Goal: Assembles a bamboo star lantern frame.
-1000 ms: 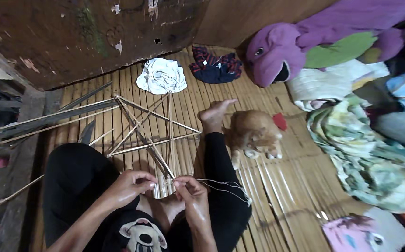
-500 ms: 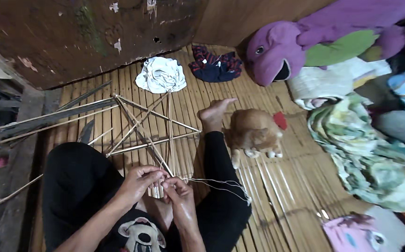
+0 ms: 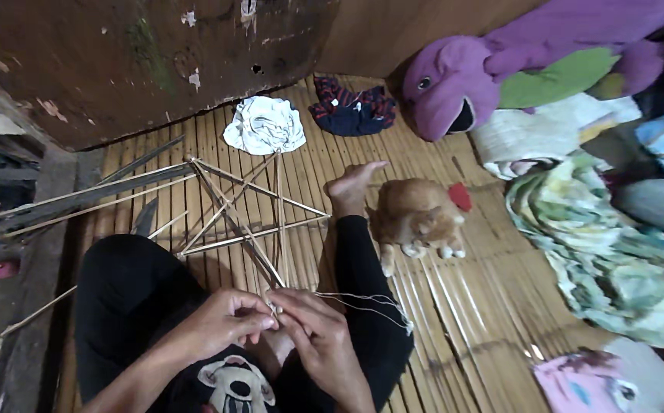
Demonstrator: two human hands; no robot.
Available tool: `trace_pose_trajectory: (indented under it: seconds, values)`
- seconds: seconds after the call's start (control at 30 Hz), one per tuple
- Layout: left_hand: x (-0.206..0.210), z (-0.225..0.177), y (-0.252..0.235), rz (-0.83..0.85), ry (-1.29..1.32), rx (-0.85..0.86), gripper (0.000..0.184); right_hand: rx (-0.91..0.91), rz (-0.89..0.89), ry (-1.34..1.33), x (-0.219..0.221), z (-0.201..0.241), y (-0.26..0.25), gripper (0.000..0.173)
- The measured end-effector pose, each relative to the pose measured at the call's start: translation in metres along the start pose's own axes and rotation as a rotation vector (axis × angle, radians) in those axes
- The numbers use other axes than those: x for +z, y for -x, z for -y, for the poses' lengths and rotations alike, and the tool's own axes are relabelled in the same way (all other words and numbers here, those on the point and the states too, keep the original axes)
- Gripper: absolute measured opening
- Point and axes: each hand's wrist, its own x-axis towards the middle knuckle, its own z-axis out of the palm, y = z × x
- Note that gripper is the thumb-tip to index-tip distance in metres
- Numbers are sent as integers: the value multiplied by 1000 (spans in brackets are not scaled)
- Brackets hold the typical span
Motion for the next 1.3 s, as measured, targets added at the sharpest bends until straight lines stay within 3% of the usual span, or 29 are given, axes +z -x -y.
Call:
trace_pose_trajectory:
  seconds: [0.13,0.3,0.53,0.63,0.73,0.97,1.07,1.2,1.3]
  values:
    - [0,-6,9,-28,-105,62,10,-97,-11,157,4,5,-4,16]
    - [-5,-6,23,-119,-144,184,12,-92,-9,116,-3,12,-5,18]
    - [-2,-18,62,-208,-409,483,24,-112,89,-254,-14,37,-7,14]
    - [-1,-16,66,-257,-553,478,30,-117,85,-283,-3,39,-10,13]
    - [1,-9,60,-217,-475,428,38,-89,67,-196,8,36,-9,13]
    - [7,4,41,-274,-271,356,18,21,115,-284,1,18,-7,12]
    - [3,10,27,-333,-364,244,17,189,70,-378,-8,-12,-15,7]
    - [-19,27,-4,-316,-366,-53,23,714,-178,-273,-8,-89,-38,14]
    - [-30,46,-22,-311,-290,-196,26,999,-94,-160,2,-149,-45,31]
